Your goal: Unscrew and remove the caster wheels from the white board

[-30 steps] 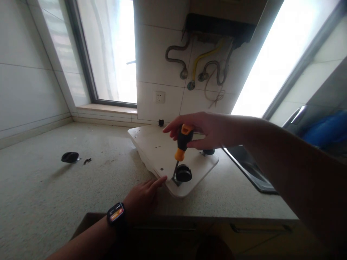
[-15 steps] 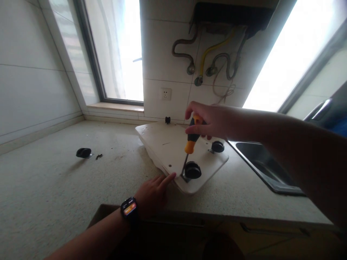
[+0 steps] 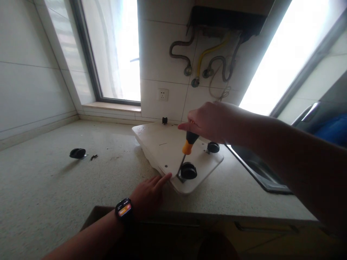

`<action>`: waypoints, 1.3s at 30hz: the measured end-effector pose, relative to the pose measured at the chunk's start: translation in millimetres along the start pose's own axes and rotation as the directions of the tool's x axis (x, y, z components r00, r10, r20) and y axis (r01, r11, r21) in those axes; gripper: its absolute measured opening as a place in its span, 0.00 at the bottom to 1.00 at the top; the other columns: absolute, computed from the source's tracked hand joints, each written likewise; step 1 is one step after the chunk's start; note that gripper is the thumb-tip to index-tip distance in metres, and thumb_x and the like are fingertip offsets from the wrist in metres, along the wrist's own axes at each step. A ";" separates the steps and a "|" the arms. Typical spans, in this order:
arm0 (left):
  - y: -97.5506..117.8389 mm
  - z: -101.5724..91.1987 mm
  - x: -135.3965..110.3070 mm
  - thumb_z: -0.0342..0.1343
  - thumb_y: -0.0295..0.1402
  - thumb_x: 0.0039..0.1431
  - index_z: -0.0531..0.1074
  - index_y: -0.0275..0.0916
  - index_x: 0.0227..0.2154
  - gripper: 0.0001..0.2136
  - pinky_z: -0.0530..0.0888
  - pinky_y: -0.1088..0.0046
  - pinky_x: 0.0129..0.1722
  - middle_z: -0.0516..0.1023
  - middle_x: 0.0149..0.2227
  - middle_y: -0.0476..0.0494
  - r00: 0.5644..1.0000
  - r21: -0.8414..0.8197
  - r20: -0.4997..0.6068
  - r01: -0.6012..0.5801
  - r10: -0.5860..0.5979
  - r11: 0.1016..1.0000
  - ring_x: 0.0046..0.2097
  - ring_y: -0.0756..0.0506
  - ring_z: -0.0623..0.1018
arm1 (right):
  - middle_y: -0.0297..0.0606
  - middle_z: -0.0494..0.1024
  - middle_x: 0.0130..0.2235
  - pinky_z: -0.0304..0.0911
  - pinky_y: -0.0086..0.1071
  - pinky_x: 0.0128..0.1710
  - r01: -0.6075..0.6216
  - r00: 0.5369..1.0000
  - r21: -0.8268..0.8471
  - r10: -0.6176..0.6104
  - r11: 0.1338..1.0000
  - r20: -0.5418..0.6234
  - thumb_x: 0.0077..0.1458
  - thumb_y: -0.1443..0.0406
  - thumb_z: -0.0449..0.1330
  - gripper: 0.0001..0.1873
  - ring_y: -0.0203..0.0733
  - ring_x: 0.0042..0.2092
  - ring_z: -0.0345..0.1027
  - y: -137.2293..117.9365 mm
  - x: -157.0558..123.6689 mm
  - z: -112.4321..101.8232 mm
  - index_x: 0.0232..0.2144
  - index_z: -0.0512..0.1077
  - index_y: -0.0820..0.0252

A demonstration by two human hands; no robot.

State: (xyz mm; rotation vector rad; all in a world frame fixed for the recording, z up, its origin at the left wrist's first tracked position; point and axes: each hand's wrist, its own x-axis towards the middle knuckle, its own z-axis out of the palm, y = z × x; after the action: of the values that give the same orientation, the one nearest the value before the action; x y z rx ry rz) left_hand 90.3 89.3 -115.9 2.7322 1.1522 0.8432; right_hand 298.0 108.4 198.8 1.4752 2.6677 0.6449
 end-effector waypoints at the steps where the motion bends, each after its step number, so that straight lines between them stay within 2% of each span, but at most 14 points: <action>1: 0.0 0.1 -0.1 0.51 0.21 0.60 0.50 0.40 0.71 0.37 0.81 0.55 0.47 0.78 0.53 0.34 1.000 -0.002 0.000 -0.002 0.002 1.000 0.48 0.38 0.80 | 0.43 0.78 0.30 0.57 0.40 0.34 0.051 0.999 0.015 -0.051 0.999 0.006 0.66 0.43 0.48 0.30 0.51 0.34 0.74 1.0 0.9 -0.7 0.35 0.78 0.57; 5: 0.7 -0.8 0.1 0.51 0.21 0.60 0.50 0.40 0.71 0.36 0.81 0.54 0.46 0.78 0.52 0.34 1.000 -0.009 0.011 0.006 -0.006 1.000 0.48 0.37 0.81 | 0.37 0.81 0.37 0.59 0.37 0.36 0.218 0.971 0.274 -0.237 0.937 0.040 0.61 0.53 0.60 0.13 0.46 0.38 0.73 11.5 0.0 -11.9 0.41 0.75 0.53; 8: 1.4 -1.8 0.2 0.51 0.21 0.59 0.49 0.39 0.71 0.37 0.81 0.53 0.47 0.78 0.52 0.33 1.000 -0.013 0.012 0.002 -0.002 1.000 0.48 0.37 0.81 | 0.35 0.82 0.41 0.61 0.36 0.37 0.203 0.955 0.397 -0.271 0.895 0.122 0.54 0.59 0.65 0.18 0.45 0.39 0.74 14.8 -3.6 -18.1 0.48 0.73 0.51; 10: 1.7 -2.3 0.3 0.51 0.21 0.59 0.48 0.39 0.71 0.38 0.81 0.53 0.47 0.77 0.53 0.33 1.000 -0.009 0.005 -0.011 0.011 1.000 0.49 0.37 0.80 | 0.37 0.82 0.43 0.62 0.36 0.36 0.155 0.957 0.443 -0.245 0.883 0.153 0.56 0.57 0.64 0.21 0.45 0.38 0.74 12.0 -4.5 -15.9 0.51 0.70 0.52; 14: 1.6 -2.7 0.5 0.51 0.21 0.58 0.48 0.39 0.71 0.38 0.81 0.54 0.47 0.77 0.54 0.32 1.000 -0.010 0.007 -0.007 0.007 1.000 0.49 0.37 0.80 | 0.42 0.81 0.35 0.59 0.40 0.33 -0.009 0.995 0.271 -0.019 0.963 0.101 0.65 0.45 0.50 0.23 0.50 0.34 0.73 3.9 -0.2 -1.8 0.45 0.73 0.54; 17: 0.5 -2.1 0.3 0.50 0.20 0.58 0.48 0.39 0.71 0.38 0.82 0.53 0.46 0.77 0.53 0.32 1.000 -0.011 0.007 -0.012 0.012 1.000 0.48 0.37 0.81 | 0.43 0.78 0.30 0.57 0.42 0.34 0.059 0.997 0.061 -0.062 0.996 0.048 0.66 0.45 0.50 0.25 0.52 0.34 0.72 4.5 4.3 1.2 0.35 0.75 0.54; 19: -0.1 -1.4 0.1 0.50 0.20 0.58 0.48 0.39 0.71 0.38 0.82 0.53 0.46 0.78 0.53 0.32 1.000 -0.015 0.006 -0.015 0.016 1.000 0.48 0.36 0.81 | 0.41 0.78 0.31 0.57 0.41 0.36 0.143 0.986 0.112 -0.152 0.983 0.072 0.65 0.47 0.53 0.21 0.50 0.36 0.72 8.0 5.1 -4.7 0.34 0.75 0.54; 22: -0.1 -0.5 0.0 0.50 0.20 0.58 0.48 0.39 0.71 0.38 0.82 0.53 0.47 0.78 0.53 0.33 1.000 -0.023 0.008 -0.015 0.015 1.000 0.49 0.37 0.80 | 0.38 0.80 0.39 0.60 0.38 0.37 0.222 0.958 0.295 -0.264 0.929 0.112 0.59 0.56 0.62 0.11 0.46 0.40 0.73 13.9 2.0 -18.8 0.41 0.74 0.53; 26: 0.3 0.1 0.4 0.50 0.20 0.58 0.47 0.39 0.71 0.38 0.82 0.53 0.47 0.78 0.53 0.33 1.000 -0.018 -0.004 -0.026 0.026 1.000 0.49 0.37 0.80 | 0.36 0.81 0.43 0.62 0.35 0.35 0.212 0.929 0.440 -0.320 0.873 0.186 0.54 0.58 0.65 0.23 0.44 0.39 0.73 14.0 -2.8 -24.4 0.52 0.69 0.51; 28: 0.3 0.0 0.5 0.51 0.20 0.57 0.47 0.39 0.71 0.39 0.82 0.53 0.48 0.78 0.54 0.32 1.000 -0.016 -0.008 -0.029 0.029 0.999 0.49 0.37 0.80 | 0.39 0.82 0.43 0.61 0.37 0.34 0.138 0.957 0.414 -0.228 0.900 0.176 0.57 0.50 0.62 0.24 0.46 0.38 0.74 10.3 -2.1 -17.5 0.52 0.70 0.52; 32: 0.1 -0.4 0.8 0.51 0.21 0.58 0.49 0.39 0.71 0.37 0.82 0.52 0.47 0.78 0.54 0.32 1.000 -0.025 -0.010 -0.026 0.026 0.999 0.49 0.36 0.81 | 0.46 0.81 0.34 0.58 0.41 0.33 0.003 0.999 0.104 -0.007 0.995 0.036 0.64 0.43 0.51 0.26 0.53 0.37 0.75 4.2 3.7 -1.2 0.41 0.77 0.54; 34: -0.2 -0.2 0.9 0.51 0.22 0.60 0.49 0.39 0.71 0.36 0.82 0.51 0.46 0.78 0.53 0.32 1.000 -0.026 -0.011 -0.023 0.023 0.999 0.49 0.36 0.81 | 0.45 0.80 0.32 0.57 0.41 0.34 0.071 0.997 0.059 -0.073 0.996 0.037 0.65 0.44 0.51 0.25 0.52 0.36 0.74 4.7 5.4 -1.4 0.37 0.77 0.54; 37: -0.8 0.7 0.5 0.51 0.22 0.60 0.49 0.40 0.71 0.36 0.82 0.52 0.46 0.78 0.52 0.33 1.000 -0.021 -0.007 -0.010 0.010 1.000 0.48 0.37 0.81 | 0.40 0.81 0.37 0.58 0.38 0.35 0.198 0.972 0.218 -0.220 0.956 0.081 0.62 0.52 0.59 0.14 0.47 0.39 0.74 8.8 3.3 -13.5 0.40 0.75 0.54; 39: -1.2 1.4 -0.2 0.51 0.22 0.60 0.49 0.39 0.71 0.36 0.82 0.52 0.47 0.78 0.52 0.33 1.000 -0.021 -0.004 -0.007 0.007 1.000 0.49 0.37 0.81 | 0.38 0.81 0.43 0.60 0.36 0.37 0.244 0.949 0.333 -0.294 0.911 0.110 0.58 0.58 0.63 0.14 0.45 0.41 0.73 11.9 -0.3 -22.3 0.46 0.73 0.52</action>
State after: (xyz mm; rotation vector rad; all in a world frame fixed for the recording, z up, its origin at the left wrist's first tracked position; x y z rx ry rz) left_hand 90.1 90.3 -117.5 2.7207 1.1293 0.8570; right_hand 302.9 106.1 223.5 1.1119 2.8655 0.0787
